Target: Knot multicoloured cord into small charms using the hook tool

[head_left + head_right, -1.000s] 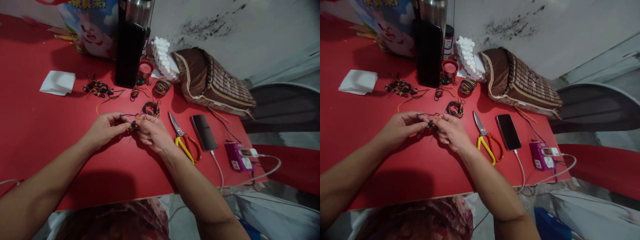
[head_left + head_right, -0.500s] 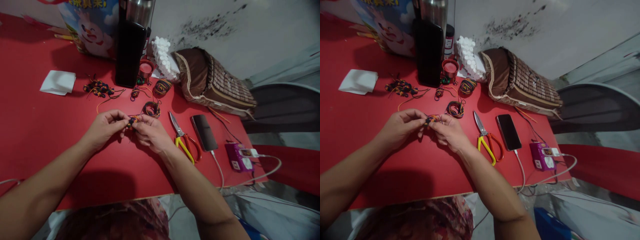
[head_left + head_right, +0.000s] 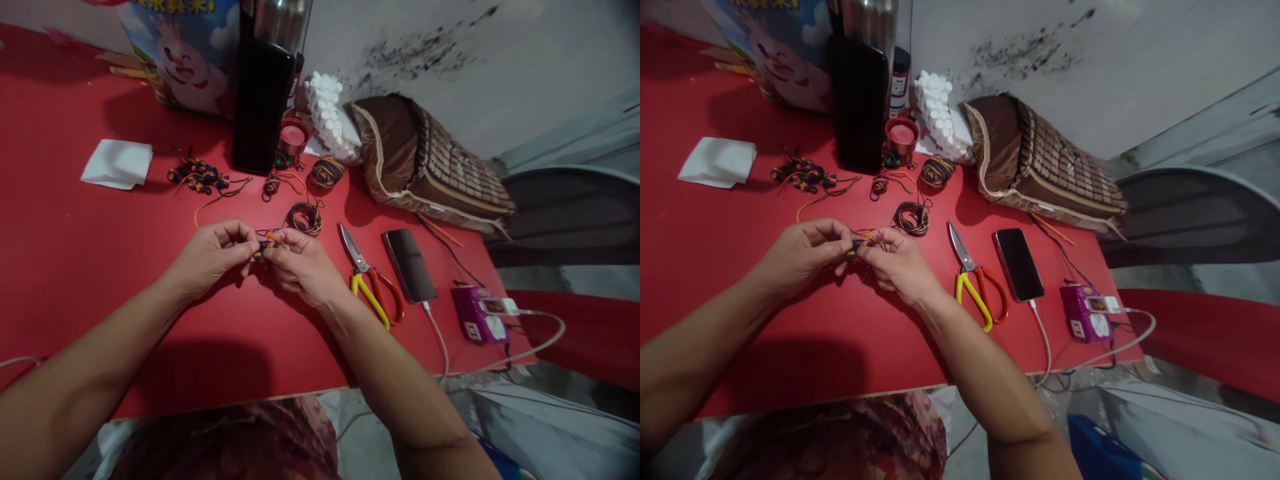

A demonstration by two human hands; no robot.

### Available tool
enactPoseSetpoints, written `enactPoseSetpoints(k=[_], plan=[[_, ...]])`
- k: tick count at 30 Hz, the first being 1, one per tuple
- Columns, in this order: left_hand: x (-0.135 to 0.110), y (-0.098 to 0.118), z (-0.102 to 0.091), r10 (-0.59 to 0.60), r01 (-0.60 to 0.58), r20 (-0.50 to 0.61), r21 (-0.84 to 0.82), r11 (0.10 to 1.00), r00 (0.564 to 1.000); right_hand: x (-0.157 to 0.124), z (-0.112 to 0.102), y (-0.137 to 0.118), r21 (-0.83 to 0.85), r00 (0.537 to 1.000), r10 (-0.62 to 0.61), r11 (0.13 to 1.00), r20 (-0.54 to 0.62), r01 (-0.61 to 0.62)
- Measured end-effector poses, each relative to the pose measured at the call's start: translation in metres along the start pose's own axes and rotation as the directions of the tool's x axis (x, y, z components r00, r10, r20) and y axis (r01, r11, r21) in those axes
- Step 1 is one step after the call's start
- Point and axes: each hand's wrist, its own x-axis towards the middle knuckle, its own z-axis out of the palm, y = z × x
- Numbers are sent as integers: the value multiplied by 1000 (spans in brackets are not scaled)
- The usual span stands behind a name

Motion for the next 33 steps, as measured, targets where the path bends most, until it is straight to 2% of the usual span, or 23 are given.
enactPoseSetpoints(k=[11, 15, 18, 21, 26, 33], plan=[[3, -1, -1, -2, 3, 18, -43, 999, 1000, 0, 1, 0, -18, 999, -26, 1000, -31, 26], [1, 2, 2, -22, 21, -35, -22, 1000, 999, 0, 2, 0, -43, 999, -27, 999, -30, 26], [1, 3, 3, -72, 67, -64, -78, 995, 995, 0, 1, -2, -30, 1000, -2, 1000, -20, 2], [3, 2, -1, -116, 110, -30, -145, 983, 993, 1, -4, -5, 40, 999, 35, 999, 2, -35], [7, -1, -6, -94, 94, 11, -254, 963, 995, 4, -12, -8, 127, 999, 30, 991, 24, -33], [7, 0, -6, -123, 108, -32, -300, 948, 992, 1, -9, -9, 80, 999, 53, 995, 12, -53]])
